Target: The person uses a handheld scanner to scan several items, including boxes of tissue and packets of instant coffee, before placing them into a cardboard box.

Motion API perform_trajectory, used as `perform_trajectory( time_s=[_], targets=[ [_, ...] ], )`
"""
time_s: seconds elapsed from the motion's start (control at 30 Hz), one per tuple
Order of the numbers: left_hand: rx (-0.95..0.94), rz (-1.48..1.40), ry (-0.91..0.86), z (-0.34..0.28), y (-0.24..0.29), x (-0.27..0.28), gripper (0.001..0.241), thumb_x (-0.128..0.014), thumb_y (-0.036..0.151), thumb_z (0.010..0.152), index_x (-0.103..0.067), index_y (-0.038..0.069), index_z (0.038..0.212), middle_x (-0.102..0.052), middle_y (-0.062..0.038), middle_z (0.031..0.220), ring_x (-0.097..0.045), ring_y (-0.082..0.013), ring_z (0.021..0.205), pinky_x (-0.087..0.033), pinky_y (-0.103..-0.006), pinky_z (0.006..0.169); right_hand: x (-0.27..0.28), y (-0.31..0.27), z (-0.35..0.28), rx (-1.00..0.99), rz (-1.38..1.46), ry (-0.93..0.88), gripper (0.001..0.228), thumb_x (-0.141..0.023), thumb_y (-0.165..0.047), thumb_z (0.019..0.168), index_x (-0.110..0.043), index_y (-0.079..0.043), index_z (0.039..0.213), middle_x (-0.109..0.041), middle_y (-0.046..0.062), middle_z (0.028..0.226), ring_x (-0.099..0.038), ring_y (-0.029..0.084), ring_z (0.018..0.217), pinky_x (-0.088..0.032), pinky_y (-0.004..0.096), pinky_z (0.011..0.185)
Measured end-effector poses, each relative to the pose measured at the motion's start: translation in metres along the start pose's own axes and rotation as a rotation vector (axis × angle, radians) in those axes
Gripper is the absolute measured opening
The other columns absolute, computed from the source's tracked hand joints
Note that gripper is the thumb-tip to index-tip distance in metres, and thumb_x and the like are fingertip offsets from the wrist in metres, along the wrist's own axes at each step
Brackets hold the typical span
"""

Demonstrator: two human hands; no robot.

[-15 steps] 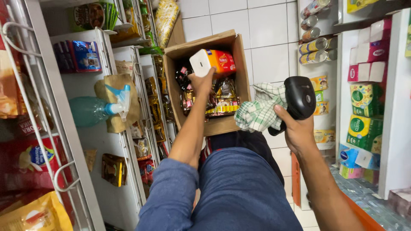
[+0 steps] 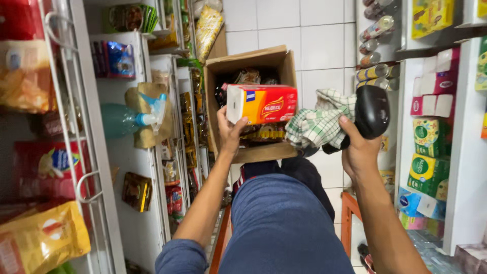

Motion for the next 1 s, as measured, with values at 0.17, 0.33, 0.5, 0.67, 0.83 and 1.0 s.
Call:
perform_trajectory(
  time_s=[0.17,0.33,0.5,0.67,0.83,1.0],
  targets=[
    [-0.054,0.137,-0.115,-0.015,0.04,-0.025,0.082,-0.083,0.03,0.08,-0.038,0.001,0.143,-0.057,-0.016,0.129,-0.061,-0.0229,0.119,-0.053,-0.037,0.103,-0.002,-0.011,-0.016,0.194,-0.495,0.002,0.037,-0.082,-0.002,0.096,-0.063,-0.002,0.127,-0.062,0.001,0.114,-0.06,0.011,0.102,-0.051,0.028,0.09],
    [-0.044,0.127,-0.271,-0.023,0.052,-0.066,0.087,-0.086,0.024,0.078,-0.033,0.003,0.144,-0.054,-0.015,0.134,-0.059,-0.0226,0.125,-0.055,-0.0385,0.105,-0.027,0.005,-0.024,0.273,-0.604,-0.059,0.027,-0.085,-0.012,0.094,-0.064,0.0,0.107,-0.066,0.001,0.096,-0.061,0.011,0.082,-0.051,0.027,0.074],
    [0.053,0.005,-0.33,-0.031,0.025,-0.083,0.087,-0.087,0.014,0.078,-0.034,0.004,0.147,-0.052,-0.012,0.138,-0.056,-0.0231,0.13,-0.055,-0.0383,0.106,-0.043,0.012,-0.035,0.408,-0.658,-0.066,0.03,-0.085,-0.015,0.094,-0.064,0.001,0.109,-0.068,0.004,0.099,-0.064,0.012,0.087,-0.054,0.027,0.078],
    [0.027,-0.024,-0.38,-0.024,0.013,-0.085,0.085,-0.086,0.011,0.08,-0.034,0.004,0.146,-0.053,-0.013,0.138,-0.057,-0.0231,0.13,-0.053,-0.0383,0.108,-0.041,0.019,-0.036,0.407,-0.631,-0.065,0.03,-0.084,-0.015,0.095,-0.064,0.001,0.11,-0.068,0.005,0.101,-0.064,0.013,0.089,-0.054,0.028,0.08],
    [0.045,-0.02,-0.406,-0.029,0.02,-0.087,0.086,-0.084,0.011,0.079,-0.033,0.004,0.148,-0.054,-0.013,0.138,-0.056,-0.0226,0.131,-0.05,-0.0384,0.111,-0.034,0.014,-0.043,0.472,-0.631,0.003,0.035,-0.086,-0.014,0.093,-0.061,0.001,0.114,-0.066,0.005,0.102,-0.064,0.013,0.089,-0.054,0.027,0.079],
    [-0.029,0.037,-0.5,-0.046,0.042,-0.106,0.088,-0.082,0.008,0.078,-0.036,0.004,0.152,-0.055,-0.014,0.14,-0.056,-0.0234,0.132,-0.046,-0.0377,0.116,-0.044,-0.015,-0.053,0.626,-0.601,0.002,0.041,-0.086,-0.012,0.092,-0.058,0.001,0.118,-0.065,0.008,0.106,-0.066,0.013,0.092,-0.055,0.028,0.08]
  ],
)
Point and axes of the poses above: each hand's wrist, its own z-axis towards the middle knuckle, its own x-axis out of the back of the hand, y = z × x, the point moved 10 cm from there along z, towards the middle knuckle
